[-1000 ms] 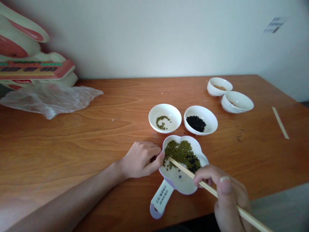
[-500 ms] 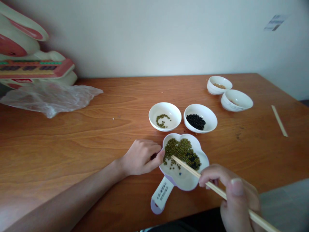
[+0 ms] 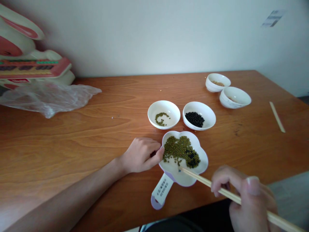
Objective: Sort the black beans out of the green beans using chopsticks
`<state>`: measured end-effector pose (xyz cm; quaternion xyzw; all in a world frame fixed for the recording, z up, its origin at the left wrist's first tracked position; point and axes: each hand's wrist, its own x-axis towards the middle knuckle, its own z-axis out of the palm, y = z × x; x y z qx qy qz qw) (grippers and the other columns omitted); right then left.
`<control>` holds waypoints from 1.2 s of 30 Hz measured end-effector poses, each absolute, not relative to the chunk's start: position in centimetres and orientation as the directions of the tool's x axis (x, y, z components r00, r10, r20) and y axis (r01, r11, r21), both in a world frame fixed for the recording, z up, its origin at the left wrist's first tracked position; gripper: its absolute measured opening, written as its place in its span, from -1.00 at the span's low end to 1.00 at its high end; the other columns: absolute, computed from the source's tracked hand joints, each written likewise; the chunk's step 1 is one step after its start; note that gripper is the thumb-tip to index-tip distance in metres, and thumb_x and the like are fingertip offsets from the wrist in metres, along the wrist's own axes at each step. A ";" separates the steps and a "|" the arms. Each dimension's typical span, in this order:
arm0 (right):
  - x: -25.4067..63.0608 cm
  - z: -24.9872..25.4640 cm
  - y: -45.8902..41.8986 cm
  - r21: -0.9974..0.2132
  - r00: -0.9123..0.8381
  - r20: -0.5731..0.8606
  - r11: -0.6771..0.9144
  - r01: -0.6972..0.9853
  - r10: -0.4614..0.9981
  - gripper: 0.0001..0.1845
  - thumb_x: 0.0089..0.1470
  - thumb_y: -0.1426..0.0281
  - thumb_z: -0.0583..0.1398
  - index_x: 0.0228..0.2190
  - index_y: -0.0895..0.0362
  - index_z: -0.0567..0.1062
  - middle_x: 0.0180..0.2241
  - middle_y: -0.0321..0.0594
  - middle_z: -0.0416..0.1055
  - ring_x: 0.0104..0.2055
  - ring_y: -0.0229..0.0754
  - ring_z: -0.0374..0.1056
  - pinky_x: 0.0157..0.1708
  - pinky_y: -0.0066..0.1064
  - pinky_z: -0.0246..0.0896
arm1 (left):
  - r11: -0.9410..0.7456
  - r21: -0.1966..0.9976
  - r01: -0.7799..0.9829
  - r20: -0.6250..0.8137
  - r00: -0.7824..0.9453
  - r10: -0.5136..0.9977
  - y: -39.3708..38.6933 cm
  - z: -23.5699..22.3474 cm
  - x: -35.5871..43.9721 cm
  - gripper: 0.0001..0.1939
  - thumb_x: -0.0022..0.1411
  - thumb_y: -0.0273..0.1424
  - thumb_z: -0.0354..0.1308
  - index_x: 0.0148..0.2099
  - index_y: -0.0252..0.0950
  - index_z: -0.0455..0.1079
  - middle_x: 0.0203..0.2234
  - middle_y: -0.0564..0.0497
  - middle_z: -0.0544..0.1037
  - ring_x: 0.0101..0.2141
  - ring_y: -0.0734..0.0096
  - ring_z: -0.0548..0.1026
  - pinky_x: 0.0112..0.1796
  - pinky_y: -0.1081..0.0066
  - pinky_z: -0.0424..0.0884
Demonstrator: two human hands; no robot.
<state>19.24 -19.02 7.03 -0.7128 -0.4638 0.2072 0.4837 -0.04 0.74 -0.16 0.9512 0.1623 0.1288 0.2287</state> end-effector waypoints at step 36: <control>22.0 5.7 -20.1 -0.847 0.257 0.015 -0.124 0.517 0.966 0.00 0.16 -0.41 -0.37 -0.52 0.06 0.47 -0.59 -0.24 0.39 -0.57 -0.18 0.31 -0.59 -0.33 0.10 | -0.826 0.497 0.266 0.152 0.911 0.384 0.7 -0.2 -0.1 -0.54 0.57 -0.28 -0.14 -0.43 -0.26 0.24 -0.55 0.07 0.42 -0.51 0.46 0.34 -0.42 0.37 0.16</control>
